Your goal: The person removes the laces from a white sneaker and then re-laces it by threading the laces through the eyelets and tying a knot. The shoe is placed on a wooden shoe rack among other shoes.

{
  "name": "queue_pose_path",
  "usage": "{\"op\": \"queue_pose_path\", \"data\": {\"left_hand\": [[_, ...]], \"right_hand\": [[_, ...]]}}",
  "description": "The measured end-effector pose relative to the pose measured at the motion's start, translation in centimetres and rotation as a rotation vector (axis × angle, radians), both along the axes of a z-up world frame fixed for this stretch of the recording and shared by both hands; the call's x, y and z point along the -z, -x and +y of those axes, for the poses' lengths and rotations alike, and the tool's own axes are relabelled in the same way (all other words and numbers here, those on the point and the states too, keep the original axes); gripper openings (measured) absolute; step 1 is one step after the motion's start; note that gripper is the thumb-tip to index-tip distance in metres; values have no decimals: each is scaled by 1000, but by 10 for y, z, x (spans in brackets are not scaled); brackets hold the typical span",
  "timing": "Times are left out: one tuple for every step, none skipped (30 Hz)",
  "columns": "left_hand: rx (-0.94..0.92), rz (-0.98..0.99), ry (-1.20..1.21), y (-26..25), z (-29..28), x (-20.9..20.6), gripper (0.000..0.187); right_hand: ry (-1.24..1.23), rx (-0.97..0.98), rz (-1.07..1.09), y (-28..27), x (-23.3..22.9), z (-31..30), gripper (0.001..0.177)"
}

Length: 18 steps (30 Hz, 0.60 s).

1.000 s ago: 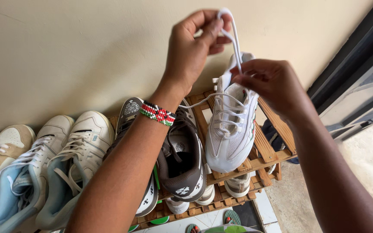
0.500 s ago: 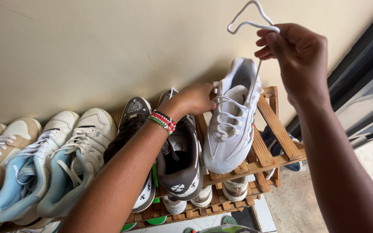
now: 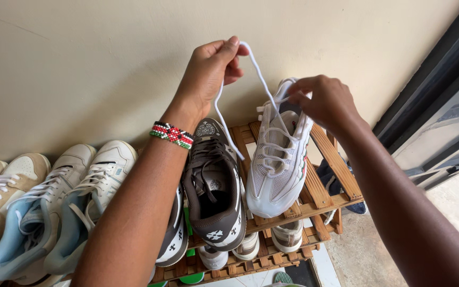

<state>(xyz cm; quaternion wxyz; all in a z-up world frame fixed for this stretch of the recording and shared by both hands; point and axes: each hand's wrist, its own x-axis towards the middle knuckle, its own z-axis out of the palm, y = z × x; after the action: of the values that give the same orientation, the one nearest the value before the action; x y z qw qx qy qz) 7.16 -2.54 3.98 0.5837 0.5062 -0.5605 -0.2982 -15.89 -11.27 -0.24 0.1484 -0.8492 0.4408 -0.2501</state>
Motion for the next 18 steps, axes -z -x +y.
{"op": "queue_pose_path", "data": {"left_hand": [[8, 48, 23, 4, -2, -2, 35], [81, 104, 44, 12, -4, -4, 31], [153, 160, 65, 21, -7, -4, 29], [228, 216, 87, 30, -10, -5, 26], [259, 180, 91, 38, -13, -5, 25], [292, 146, 97, 46, -15, -3, 24], [325, 112, 103, 54, -17, -1, 23], [374, 98, 81, 58, -19, 1, 24], [422, 84, 59, 62, -21, 4, 25], [469, 67, 39, 64, -23, 5, 26], [449, 73, 34, 65, -26, 6, 28], [428, 80, 30, 67, -28, 8, 31], [408, 87, 26, 68, -31, 9, 34], [268, -25, 16, 69, -34, 11, 32], [127, -135, 4, 69, -38, 13, 30], [-13, -242, -10, 70, -41, 16, 30], [-119, -508, -152, 69, -42, 19, 24], [-228, -775, -297, 67, -41, 25, 20]], "right_hand": [[-21, -30, -92, 2, -5, 1, 22], [-44, -62, -184, 2, -9, 4, 24], [-184, -185, -335, 4, -13, 8, 27], [-324, -305, -485, 9, -19, 11, 30], [-464, -426, -635, 13, -23, 13, 34], [-497, -445, -632, 13, -26, 16, 33], [-529, -465, -629, 13, -28, 18, 33], [-564, -485, -626, 13, -28, 19, 33], [-570, -478, -654, 16, -28, 20, 28], [-574, -475, -682, 20, -29, 21, 25], [-579, -472, -711, 23, -30, 20, 24], [-578, -465, -758, 26, -30, 20, 22], [-576, -457, -806, 30, -30, 19, 19], [-576, -447, -854, 34, -29, 19, 16], [-561, -411, -923, 36, -29, 17, 12], [-547, -373, -989, 39, -28, 16, 8], [-531, -334, -1055, 42, -28, 15, 5], [-506, -298, -1049, 44, -27, 14, 7]]}}
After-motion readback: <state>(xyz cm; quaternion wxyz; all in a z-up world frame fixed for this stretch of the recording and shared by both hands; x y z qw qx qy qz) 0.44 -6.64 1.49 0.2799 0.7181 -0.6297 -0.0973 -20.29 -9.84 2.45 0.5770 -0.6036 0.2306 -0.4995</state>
